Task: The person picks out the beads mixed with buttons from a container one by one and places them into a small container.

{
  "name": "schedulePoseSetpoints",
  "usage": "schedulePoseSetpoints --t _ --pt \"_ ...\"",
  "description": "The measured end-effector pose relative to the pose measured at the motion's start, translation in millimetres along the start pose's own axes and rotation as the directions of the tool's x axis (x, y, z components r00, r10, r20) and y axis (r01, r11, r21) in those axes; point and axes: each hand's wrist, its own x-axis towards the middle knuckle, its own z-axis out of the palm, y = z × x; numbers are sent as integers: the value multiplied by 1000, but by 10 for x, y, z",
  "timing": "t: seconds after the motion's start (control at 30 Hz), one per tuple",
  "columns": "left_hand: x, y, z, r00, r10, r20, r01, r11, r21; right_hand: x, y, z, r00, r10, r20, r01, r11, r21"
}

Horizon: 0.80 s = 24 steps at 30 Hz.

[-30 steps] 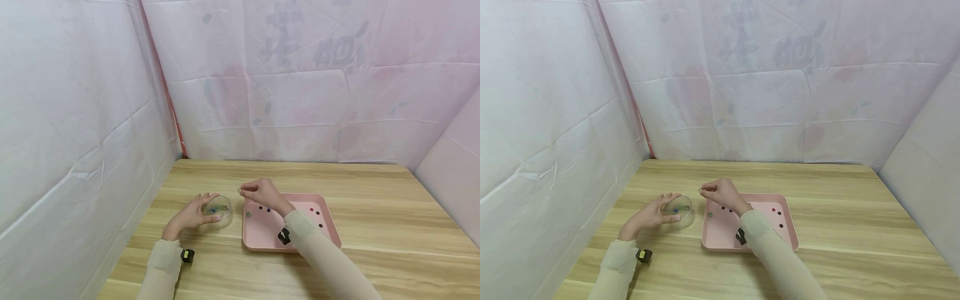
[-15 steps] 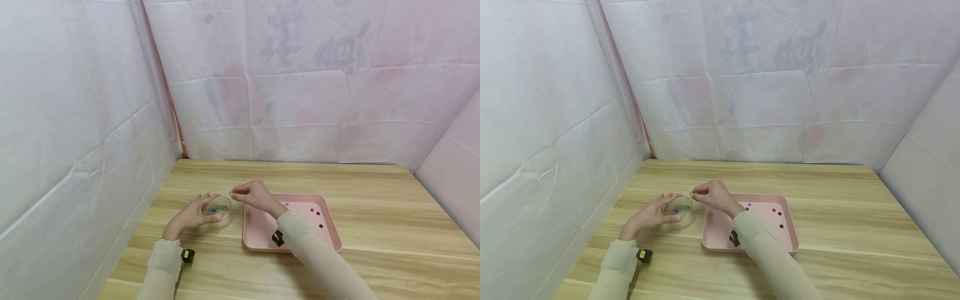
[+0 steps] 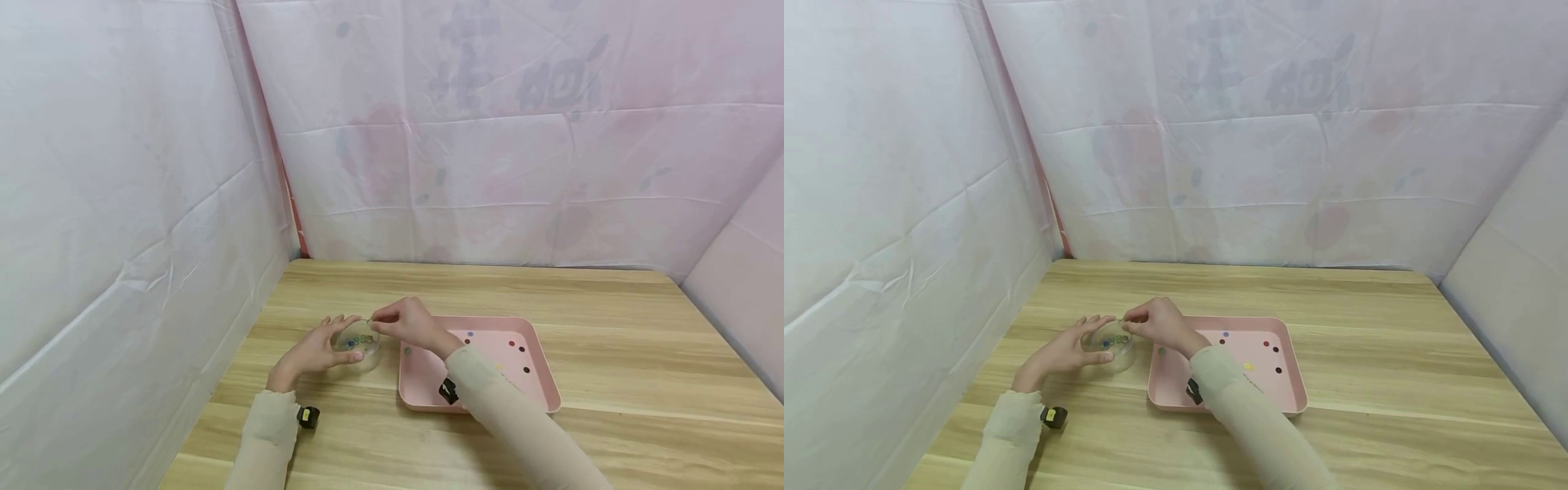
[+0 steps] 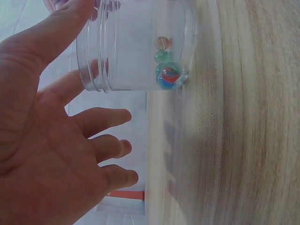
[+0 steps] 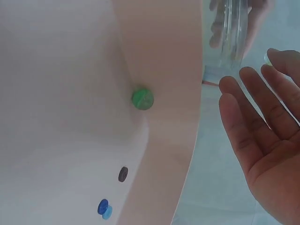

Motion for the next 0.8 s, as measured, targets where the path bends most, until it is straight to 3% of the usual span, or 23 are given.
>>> schedulePoseSetpoints --t 0.53,0.8 --pt "6 1 -1 1000 -5 -3 5 1000 -8 -1 -25 41 1000 5 11 -5 1000 21" --pt "5 -2 -11 1000 -8 -4 8 1000 -19 -56 55 -76 999 49 -25 -48 999 19"
